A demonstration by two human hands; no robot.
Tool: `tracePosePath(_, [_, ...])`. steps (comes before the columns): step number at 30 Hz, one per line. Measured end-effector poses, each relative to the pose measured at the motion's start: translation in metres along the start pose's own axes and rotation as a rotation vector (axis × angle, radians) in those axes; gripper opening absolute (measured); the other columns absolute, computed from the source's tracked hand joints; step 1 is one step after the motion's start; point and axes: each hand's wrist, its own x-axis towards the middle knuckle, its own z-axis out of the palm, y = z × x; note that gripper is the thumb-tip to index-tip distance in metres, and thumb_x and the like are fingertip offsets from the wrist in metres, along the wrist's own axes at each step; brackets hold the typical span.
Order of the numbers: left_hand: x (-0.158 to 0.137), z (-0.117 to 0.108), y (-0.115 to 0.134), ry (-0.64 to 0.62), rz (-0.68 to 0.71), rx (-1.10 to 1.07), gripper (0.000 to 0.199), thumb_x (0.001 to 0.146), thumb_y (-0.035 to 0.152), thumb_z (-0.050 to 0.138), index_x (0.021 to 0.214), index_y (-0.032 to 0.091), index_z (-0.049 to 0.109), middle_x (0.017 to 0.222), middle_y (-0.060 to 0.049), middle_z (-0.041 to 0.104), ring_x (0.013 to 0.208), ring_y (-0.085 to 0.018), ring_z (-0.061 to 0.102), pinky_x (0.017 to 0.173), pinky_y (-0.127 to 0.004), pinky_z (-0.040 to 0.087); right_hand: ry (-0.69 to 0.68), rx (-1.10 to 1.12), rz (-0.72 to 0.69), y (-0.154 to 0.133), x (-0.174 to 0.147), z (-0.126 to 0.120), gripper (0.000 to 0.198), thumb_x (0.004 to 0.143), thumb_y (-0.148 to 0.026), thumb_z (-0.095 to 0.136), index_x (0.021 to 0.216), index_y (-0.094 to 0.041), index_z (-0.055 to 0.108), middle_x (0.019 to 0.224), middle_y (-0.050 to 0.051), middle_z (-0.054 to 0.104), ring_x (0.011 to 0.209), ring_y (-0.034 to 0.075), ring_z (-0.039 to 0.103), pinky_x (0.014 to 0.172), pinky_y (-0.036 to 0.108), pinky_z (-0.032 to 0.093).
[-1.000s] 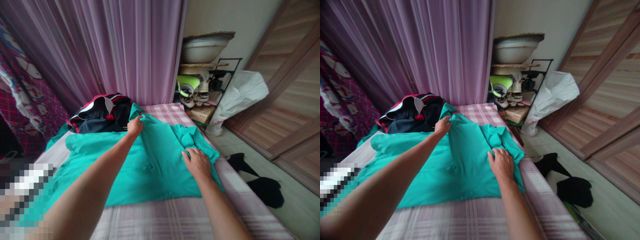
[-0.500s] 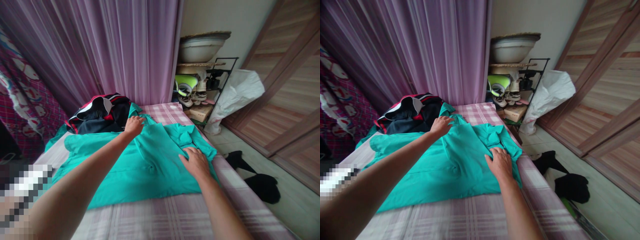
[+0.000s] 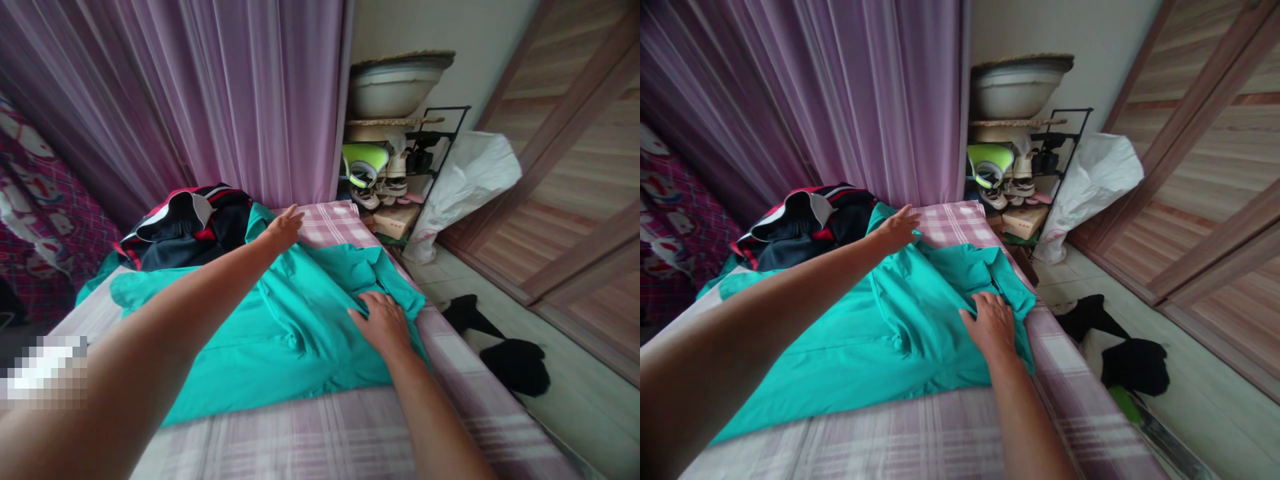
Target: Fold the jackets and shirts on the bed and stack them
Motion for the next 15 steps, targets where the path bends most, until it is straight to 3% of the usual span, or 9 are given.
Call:
tracePosePath(3, [-0.022,-0.017,-0.032,0.000,-0.042,0.014,0.025,0.073,0.006,0.055,0.074,0.025,0.072,0.117,-0.003,0.070,0.147,-0.028,0.025,0.121,-0.057,0.000,-0.005,0.004,-0.005,-0.001,0.000,-0.001,0.036,0.087,-0.038,0.058,0.117,-0.022,0.068,0.125,0.011,0.066,0.114,0.028,0.057,0.092,0.040,0.042])
tracePosePath(6, [-0.051,-0.034,-0.049,0.011,-0.071,0.002,0.026,0.072,0.007,0.056,0.077,0.026,0.072,0.113,-0.002,0.070,0.146,-0.028,0.026,0.120,-0.058,0.003,-0.010,0.014,-0.005,-0.003,-0.001,-0.003,0.033,0.085,-0.033,0.058,0.115,-0.025,0.070,0.126,0.008,0.067,0.115,0.026,0.057,0.092,0.039,0.042])
tracePosePath(10, [-0.093,-0.059,-0.051,0.024,-0.081,-0.009,0.030,0.073,0.014,0.056,0.095,0.026,0.073,0.117,-0.005,0.069,0.141,-0.028,0.035,0.121,-0.057,0.008,-0.014,0.036,-0.036,-0.006,-0.001,-0.004,0.024,0.086,-0.027,0.056,0.103,-0.025,0.073,0.129,0.005,0.067,0.116,0.024,0.057,0.091,0.038,0.042])
tracePosePath(15, [-0.160,-0.082,-0.037,0.001,-0.106,-0.100,0.031,0.076,0.023,0.054,0.103,0.028,0.071,0.138,-0.001,0.059,0.147,-0.028,0.025,0.125,-0.053,0.004,0.039,0.061,-0.083,-0.005,0.002,-0.007,0.023,0.089,-0.026,0.053,0.101,-0.023,0.072,0.122,0.006,0.070,0.112,0.024,0.060,0.090,0.036,0.042])
